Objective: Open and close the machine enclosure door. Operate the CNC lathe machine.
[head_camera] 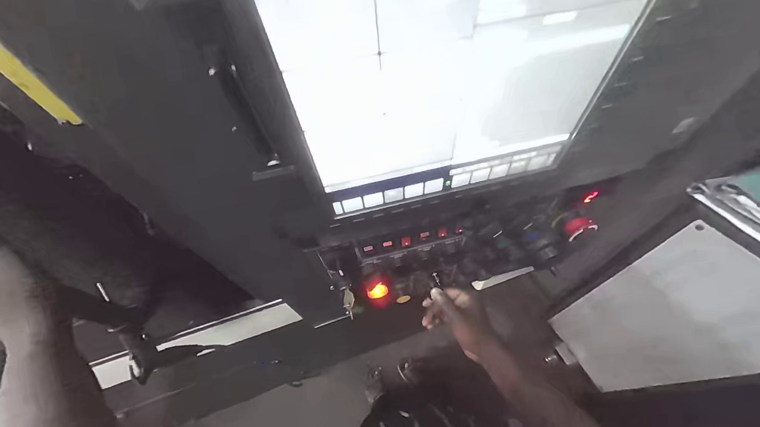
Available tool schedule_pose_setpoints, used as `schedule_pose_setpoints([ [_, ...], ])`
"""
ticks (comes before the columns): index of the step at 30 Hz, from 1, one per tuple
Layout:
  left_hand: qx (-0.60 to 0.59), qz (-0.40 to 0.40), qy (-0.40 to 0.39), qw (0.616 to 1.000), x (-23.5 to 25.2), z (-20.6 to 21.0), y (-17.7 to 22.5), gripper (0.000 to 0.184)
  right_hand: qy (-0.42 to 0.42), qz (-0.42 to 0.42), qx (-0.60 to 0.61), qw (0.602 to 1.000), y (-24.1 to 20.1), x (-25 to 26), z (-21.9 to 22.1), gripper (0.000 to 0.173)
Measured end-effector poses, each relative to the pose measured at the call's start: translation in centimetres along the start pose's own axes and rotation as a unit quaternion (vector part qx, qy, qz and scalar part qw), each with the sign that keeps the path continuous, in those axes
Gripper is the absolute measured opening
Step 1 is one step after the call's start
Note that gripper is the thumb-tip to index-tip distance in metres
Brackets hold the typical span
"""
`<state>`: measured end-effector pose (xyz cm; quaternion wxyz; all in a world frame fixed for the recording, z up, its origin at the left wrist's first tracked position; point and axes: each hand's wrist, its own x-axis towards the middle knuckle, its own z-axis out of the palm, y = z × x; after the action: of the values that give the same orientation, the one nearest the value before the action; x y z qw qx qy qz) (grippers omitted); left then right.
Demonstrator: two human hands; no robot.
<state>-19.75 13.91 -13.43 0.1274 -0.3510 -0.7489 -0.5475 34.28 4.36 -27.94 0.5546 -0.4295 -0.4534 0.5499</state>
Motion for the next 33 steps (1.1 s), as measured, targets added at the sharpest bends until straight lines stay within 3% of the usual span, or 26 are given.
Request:
schedule_pose_setpoints([
  [2, -0.014, -0.02, 0.011, 1.0, -0.1, -0.8, 1.2, 0.065, 0.001, -0.007, 0.006, 1.0, 0.2, 0.1, 0.0, 0.029],
  [8, -0.028, -0.048, -0.024, 0.998, -0.3, -2.0, 0.9, 0.066, 0.009, -0.004, 0.014, 1.0, 0.5, 0.1, 0.2, 0.028],
  [12, -0.054, -0.081, 0.016, 0.995, -1.3, -2.4, 2.0, 0.069, 0.019, 0.013, 0.009, 1.0, 0.4, 0.0, 0.3, 0.029],
  [18, -0.027, -0.057, 0.027, 0.998, -0.2, -1.6, -0.5, 0.071, 0.022, 0.01, 0.002, 1.0, 0.6, 0.0, 0.3, 0.028],
  [23, -0.003, -0.078, 0.01, 0.997, -1.7, -2.4, 2.2, 0.072, 0.027, 0.014, -0.003, 1.0, 0.2, -0.2, 0.3, 0.027],
  [28, 0.006, -0.123, -0.012, 0.992, -5.2, -4.6, 12.5, 0.051, 0.024, 0.001, 0.003, 1.0, 0.2, -0.1, 0.2, 0.027],
  [30, 0.008, -0.102, -0.012, 0.995, -4.8, -4.3, 11.0, 0.053, 0.025, 0.002, 0.006, 1.0, 0.2, -0.1, 0.3, 0.027],
  [33, -0.018, -0.039, 0.016, 0.999, -1.5, -2.2, 1.8, 0.065, 0.027, 0.002, 0.012, 1.0, 0.3, -0.1, 0.3, 0.027],
])
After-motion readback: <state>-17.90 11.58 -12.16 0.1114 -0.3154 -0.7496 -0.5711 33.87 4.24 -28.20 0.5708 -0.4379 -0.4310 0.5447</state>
